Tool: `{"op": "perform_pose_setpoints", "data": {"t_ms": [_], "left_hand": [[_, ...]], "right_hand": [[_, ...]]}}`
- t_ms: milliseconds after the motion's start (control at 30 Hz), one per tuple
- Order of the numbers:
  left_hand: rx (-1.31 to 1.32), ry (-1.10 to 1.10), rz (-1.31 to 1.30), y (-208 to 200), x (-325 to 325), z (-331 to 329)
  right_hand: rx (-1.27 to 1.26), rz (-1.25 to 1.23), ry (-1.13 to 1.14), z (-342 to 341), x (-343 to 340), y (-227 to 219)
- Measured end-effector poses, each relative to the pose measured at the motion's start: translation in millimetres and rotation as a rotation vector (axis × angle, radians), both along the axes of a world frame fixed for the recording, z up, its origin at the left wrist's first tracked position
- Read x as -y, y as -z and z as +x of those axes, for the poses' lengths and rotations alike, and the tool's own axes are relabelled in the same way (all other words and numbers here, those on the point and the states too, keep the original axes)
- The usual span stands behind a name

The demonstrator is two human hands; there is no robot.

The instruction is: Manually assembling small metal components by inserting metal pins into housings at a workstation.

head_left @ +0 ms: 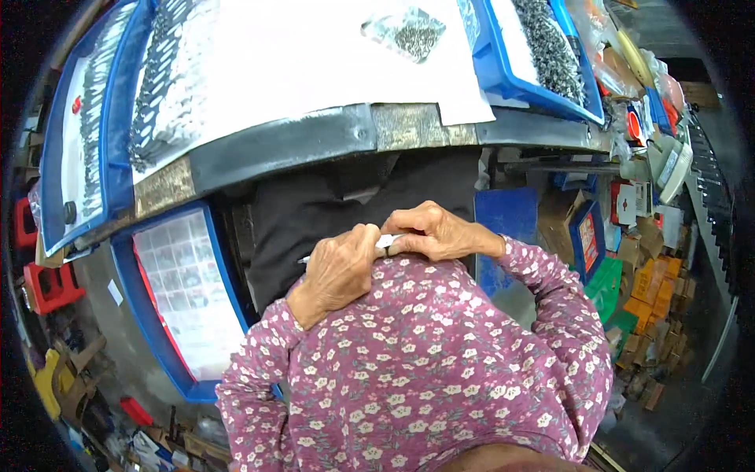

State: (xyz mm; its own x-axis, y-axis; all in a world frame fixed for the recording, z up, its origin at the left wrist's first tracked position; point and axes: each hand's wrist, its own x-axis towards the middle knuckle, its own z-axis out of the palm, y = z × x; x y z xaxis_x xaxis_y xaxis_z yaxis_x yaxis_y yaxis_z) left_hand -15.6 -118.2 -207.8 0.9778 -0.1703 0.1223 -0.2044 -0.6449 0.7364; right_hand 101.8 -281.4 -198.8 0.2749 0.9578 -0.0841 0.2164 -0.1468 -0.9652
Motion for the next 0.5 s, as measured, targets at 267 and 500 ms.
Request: {"op": "perform_pose_setpoints", "data": {"t_ms": [267, 500], "left_hand": [[0.067, -0.189, -0.163, -14, -8, 17], [-0.005, -0.302, -0.382, -40, -10, 32]], "right_hand": [[0.273, -0.095, 0.377, 79, -29, -54], [1.03, 0.039, 0.586, 164, -41, -33]]}}
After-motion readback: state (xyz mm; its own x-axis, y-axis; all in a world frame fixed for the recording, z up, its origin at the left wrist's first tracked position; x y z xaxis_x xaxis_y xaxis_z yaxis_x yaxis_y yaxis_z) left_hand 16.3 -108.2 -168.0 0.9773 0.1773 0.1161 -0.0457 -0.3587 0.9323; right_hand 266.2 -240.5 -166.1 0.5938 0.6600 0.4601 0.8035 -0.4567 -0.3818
